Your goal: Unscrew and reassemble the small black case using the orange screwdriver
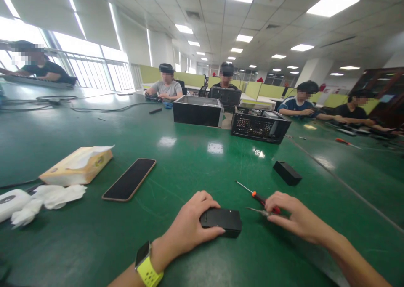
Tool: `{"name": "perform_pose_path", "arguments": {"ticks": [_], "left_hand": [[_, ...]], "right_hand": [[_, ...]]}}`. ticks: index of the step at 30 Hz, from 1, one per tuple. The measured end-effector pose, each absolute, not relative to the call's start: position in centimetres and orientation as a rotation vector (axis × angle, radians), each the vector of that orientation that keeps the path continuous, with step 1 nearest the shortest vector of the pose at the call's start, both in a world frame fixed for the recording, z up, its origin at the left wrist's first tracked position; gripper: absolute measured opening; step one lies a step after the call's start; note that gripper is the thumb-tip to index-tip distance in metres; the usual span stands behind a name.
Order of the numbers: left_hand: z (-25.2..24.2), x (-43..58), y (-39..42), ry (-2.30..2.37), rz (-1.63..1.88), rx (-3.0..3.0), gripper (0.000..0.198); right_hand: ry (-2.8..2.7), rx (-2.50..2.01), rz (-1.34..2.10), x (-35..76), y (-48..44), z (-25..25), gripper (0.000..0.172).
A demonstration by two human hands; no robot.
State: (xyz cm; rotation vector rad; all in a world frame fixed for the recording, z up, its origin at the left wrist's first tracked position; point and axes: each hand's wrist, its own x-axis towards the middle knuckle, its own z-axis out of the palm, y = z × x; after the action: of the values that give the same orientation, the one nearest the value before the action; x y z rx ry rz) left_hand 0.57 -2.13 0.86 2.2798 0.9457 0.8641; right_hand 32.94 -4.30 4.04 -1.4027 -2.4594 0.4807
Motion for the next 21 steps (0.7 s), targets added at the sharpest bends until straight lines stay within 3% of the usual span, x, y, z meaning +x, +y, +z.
{"name": "perform_pose_path", "arguments": {"ticks": [7, 21], "left_hand": [[0.9, 0.5, -2.0, 0.948, 0.848, 2.291, 0.035], [0.8, 0.5, -2.1, 0.936, 0.869, 2.294, 0.034]], "right_hand": [[-2.522, -1.288, 0.717, 31.6, -5.7, 4.4, 0.018], [-2.383, -1.407, 0.698, 30.1, -5.8, 4.2, 0.025]]}}
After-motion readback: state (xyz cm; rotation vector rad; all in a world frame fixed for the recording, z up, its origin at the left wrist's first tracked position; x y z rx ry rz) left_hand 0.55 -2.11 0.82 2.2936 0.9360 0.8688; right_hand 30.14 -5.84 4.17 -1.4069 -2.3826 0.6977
